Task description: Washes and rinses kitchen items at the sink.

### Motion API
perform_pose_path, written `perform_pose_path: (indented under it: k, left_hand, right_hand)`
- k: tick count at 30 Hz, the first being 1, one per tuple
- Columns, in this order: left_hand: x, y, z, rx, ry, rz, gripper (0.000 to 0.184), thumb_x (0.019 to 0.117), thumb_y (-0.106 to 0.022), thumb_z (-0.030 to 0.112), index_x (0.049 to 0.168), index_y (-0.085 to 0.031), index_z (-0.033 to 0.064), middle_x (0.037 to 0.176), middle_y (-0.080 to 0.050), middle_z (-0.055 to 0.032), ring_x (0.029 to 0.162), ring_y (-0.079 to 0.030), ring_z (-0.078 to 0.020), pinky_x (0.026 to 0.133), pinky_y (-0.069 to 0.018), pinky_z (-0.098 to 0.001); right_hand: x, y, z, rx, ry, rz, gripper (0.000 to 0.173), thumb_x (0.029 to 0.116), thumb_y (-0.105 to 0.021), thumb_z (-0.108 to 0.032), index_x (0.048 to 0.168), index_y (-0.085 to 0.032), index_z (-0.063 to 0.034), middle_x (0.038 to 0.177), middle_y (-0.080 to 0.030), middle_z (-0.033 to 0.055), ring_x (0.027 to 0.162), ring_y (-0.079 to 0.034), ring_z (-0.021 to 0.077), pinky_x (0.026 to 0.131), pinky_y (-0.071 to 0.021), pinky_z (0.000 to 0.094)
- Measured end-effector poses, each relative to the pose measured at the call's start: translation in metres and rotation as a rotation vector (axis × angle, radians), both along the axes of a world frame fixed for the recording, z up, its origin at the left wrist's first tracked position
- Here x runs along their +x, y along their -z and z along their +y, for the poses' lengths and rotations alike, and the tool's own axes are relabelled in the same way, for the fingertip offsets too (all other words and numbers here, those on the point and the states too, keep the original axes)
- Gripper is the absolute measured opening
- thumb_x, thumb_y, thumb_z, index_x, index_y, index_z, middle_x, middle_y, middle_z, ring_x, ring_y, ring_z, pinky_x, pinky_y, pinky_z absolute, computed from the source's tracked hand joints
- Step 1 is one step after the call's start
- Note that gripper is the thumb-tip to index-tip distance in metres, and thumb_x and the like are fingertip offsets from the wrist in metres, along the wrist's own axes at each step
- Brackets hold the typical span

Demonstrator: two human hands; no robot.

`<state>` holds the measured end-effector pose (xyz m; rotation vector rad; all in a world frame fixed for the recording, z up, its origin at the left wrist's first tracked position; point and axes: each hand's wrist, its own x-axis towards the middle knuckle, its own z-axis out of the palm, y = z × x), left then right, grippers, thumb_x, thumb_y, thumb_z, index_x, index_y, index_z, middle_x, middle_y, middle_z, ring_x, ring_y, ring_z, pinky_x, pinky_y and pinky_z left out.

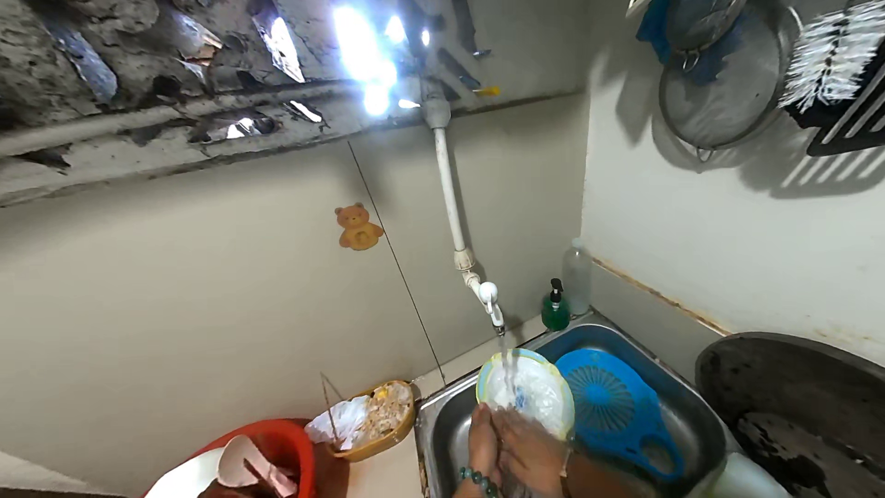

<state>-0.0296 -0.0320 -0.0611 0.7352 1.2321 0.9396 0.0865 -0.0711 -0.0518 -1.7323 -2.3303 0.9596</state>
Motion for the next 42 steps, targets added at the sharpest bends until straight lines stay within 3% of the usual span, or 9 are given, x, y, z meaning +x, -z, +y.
perform_pose_path:
  k: [3,9,11,19,26,30,34,38,42]
  left_hand:
    - [0.007,-0.008,0.009,-0.034,0.076,0.03,0.044,0.114,-0.031,0.032,0.147,-0.043,0.0052,0.105,-0.061,-0.0182,0.08,-0.061,-0.023,0.065,-0.0523,-0.0369]
    - [0.039,-0.032,0.028,-0.024,0.238,-0.064,0.046,0.1133,-0.032,0.036,0.133,-0.054,0.0007,0.093,-0.064,-0.0115,0.071,-0.061,-0.0163,0.064,-0.0526,-0.0305]
    - [0.045,-0.035,0.034,0.089,0.266,-0.044,0.043,0.1135,-0.035,0.03,0.136,-0.054,-0.0011,0.109,-0.065,-0.0141,0.091,-0.064,-0.0185,0.08,-0.0544,-0.034]
    - [0.032,-0.057,0.05,0.491,0.327,0.391,0.045,0.1095,-0.04,0.011,0.15,-0.042,-0.0079,0.159,-0.034,-0.0302,0.15,-0.032,-0.0395,0.124,-0.0276,-0.0473]
    - [0.011,-0.08,0.076,0.472,0.388,0.603,0.046,0.1115,-0.037,0.018,0.149,-0.043,-0.0079,0.152,-0.045,-0.0282,0.142,-0.046,-0.0357,0.119,-0.0349,-0.0475]
    - [0.019,-0.081,0.06,0.696,0.365,0.714,0.05,0.1091,-0.036,0.016,0.153,-0.038,-0.0066,0.163,-0.029,-0.0268,0.154,-0.021,-0.0415,0.128,-0.0156,-0.0495]
    - [0.026,-0.043,0.013,0.937,0.121,0.734,0.058,0.1061,-0.036,0.024,0.153,-0.036,-0.0096,0.163,-0.028,-0.0289,0.153,-0.023,-0.0445,0.126,-0.0189,-0.0568]
    - [0.023,-0.01,-0.003,0.594,-0.053,0.429,0.072,0.1077,-0.032,0.039,0.162,-0.011,-0.0041,0.168,-0.009,-0.0291,0.156,-0.015,-0.0414,0.126,-0.0171,-0.0546]
    - [0.021,-0.014,0.027,0.435,-0.035,0.243,0.059,0.1118,-0.03,0.028,0.161,-0.019,-0.0029,0.164,-0.024,-0.0282,0.152,-0.029,-0.0383,0.124,-0.0243,-0.0509]
  right_hand:
    - [0.009,0.004,-0.008,0.036,0.052,-0.132,0.075,0.1015,-0.047,0.004,0.166,-0.016,-0.0165,0.169,-0.02,0.0224,0.156,-0.021,0.0436,0.115,-0.0301,0.0695]
    - [0.014,-0.038,0.002,0.052,0.467,-0.051,0.074,0.1017,-0.047,0.004,0.165,-0.012,-0.0089,0.157,-0.041,0.0255,0.125,-0.061,0.0435,0.101,-0.0516,0.0547]
    - [0.014,-0.049,0.008,0.074,0.547,0.059,0.077,0.1008,-0.048,0.004,0.166,-0.009,-0.0106,0.146,-0.054,0.0254,0.118,-0.065,0.0425,0.102,-0.0515,0.0545]
    - [0.008,-0.069,0.048,0.093,0.705,0.736,0.05,0.1071,-0.044,-0.006,0.156,-0.036,0.0004,0.155,-0.046,0.0222,0.144,-0.045,0.0286,0.121,-0.034,0.0423]
    - [0.002,-0.083,0.048,-0.019,0.683,0.996,0.047,0.1077,-0.043,-0.004,0.154,-0.038,0.0008,0.153,-0.047,0.0216,0.138,-0.051,0.0258,0.115,-0.0419,0.0396]
    - [0.0,-0.095,0.054,0.022,0.754,1.065,0.047,0.1065,-0.044,-0.001,0.153,-0.039,0.0013,0.153,-0.046,0.0212,0.138,-0.049,0.0255,0.114,-0.0411,0.0385]
    - [0.004,-0.104,0.061,0.117,0.86,1.19,0.048,0.1083,-0.041,-0.003,0.156,-0.034,-0.0008,0.157,-0.041,0.0214,0.139,-0.049,0.026,0.112,-0.043,0.0393]
    - [0.008,-0.106,0.055,0.129,0.872,1.19,0.051,0.1084,-0.04,-0.002,0.158,-0.031,-0.0055,0.161,-0.036,0.0192,0.143,-0.045,0.0266,0.114,-0.0421,0.042]
    - [0.012,-0.097,0.041,0.079,0.717,0.992,0.052,0.1059,-0.042,-0.001,0.157,-0.035,-0.0049,0.161,-0.038,0.0183,0.145,-0.044,0.025,0.118,-0.0389,0.0402]
